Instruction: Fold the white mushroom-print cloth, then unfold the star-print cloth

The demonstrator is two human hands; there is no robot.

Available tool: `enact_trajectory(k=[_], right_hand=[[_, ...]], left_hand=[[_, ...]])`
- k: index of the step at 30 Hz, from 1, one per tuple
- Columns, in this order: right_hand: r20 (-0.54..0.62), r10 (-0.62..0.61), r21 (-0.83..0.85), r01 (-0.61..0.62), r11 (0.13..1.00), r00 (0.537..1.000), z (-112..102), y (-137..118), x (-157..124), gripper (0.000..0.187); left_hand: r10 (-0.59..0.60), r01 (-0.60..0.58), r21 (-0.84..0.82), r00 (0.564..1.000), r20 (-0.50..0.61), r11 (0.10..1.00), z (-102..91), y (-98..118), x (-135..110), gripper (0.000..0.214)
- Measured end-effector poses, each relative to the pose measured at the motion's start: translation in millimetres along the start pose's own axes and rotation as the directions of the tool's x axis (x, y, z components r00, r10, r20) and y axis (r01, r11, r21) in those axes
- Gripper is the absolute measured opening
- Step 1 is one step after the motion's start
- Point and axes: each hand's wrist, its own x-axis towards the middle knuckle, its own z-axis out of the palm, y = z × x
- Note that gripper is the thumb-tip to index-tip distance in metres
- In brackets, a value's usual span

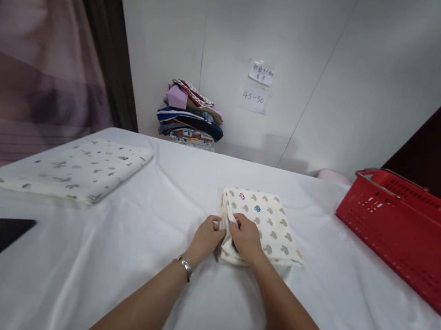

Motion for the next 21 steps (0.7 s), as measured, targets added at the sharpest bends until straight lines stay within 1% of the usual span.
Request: enact_trajectory(k=[2, 4, 6, 9, 12, 14, 17, 18, 19, 20, 21], right_hand=[[-0.012, 0.000, -0.004, 0.000, 1.000, 1.000, 3, 0, -1, 0.026], [0.015, -0.043, -0.063, 0.044, 0.997, 0.999, 6, -2, -2, 0.024], [0.054, -0.097, -0.106, 0.102, 0.989, 0.994, 6, -5, -4, 0.022], [0.081, -0.142, -0.090, 0.149, 0.985, 0.987, 3, -9, -11, 0.023], [0.077, -0.215, -0.026, 0.218, 0.976, 0.974, -3, -9, -30, 0.020], [0.078, -0.309, -0.008, 0.311, 0.951, 0.948, -7, -7, -47, 0.021], [0.109, -0.475, 0.011, 0.477, 0.879, 0.873, -16, 4, -75, 0.038], [0.111, -0.514, 0.028, 0.514, 0.857, 0.851, -21, 10, -83, 0.039], [0.089, -0.530, 0.045, 0.528, 0.848, 0.844, -27, 19, -89, 0.037], [0.041, -0.518, 0.056, 0.515, 0.855, 0.855, -34, 29, -94, 0.033], [-0.033, -0.474, 0.064, 0.475, 0.878, 0.880, -43, 40, -97, 0.030]], left_hand=[[-0.010, 0.010, 0.017, 1.000, 0.002, 1.000, -0.2, 0, 0, 0.034], [-0.012, 0.012, 0.018, 1.000, -0.007, 1.000, -0.7, 1, 0, 0.031], [-0.011, 0.011, -0.012, 1.000, -0.022, 1.000, -1.0, 1, 0, 0.026], [0.001, -0.004, -0.086, 0.999, -0.036, 0.996, -1.1, 2, -2, 0.021], [0.029, -0.032, -0.081, 0.999, -0.038, 0.996, -1.6, 4, -4, 0.032], [0.048, -0.049, -0.022, 0.998, -0.040, 0.999, -2.1, 6, -5, 0.038], [0.060, -0.059, 0.045, 0.998, -0.036, 0.997, -2.3, 6, -3, 0.035], [0.055, -0.053, 0.051, 0.998, -0.033, 0.997, -2.2, 6, -2, 0.034], [0.046, -0.045, 0.055, 0.998, -0.030, 0.997, -2.1, 6, -1, 0.033], [0.036, -0.034, 0.058, 0.999, -0.031, 0.998, -2.1, 6, 0, 0.033], [0.026, -0.024, 0.059, 0.999, -0.029, 0.998, -2.2, 6, 1, 0.034]])
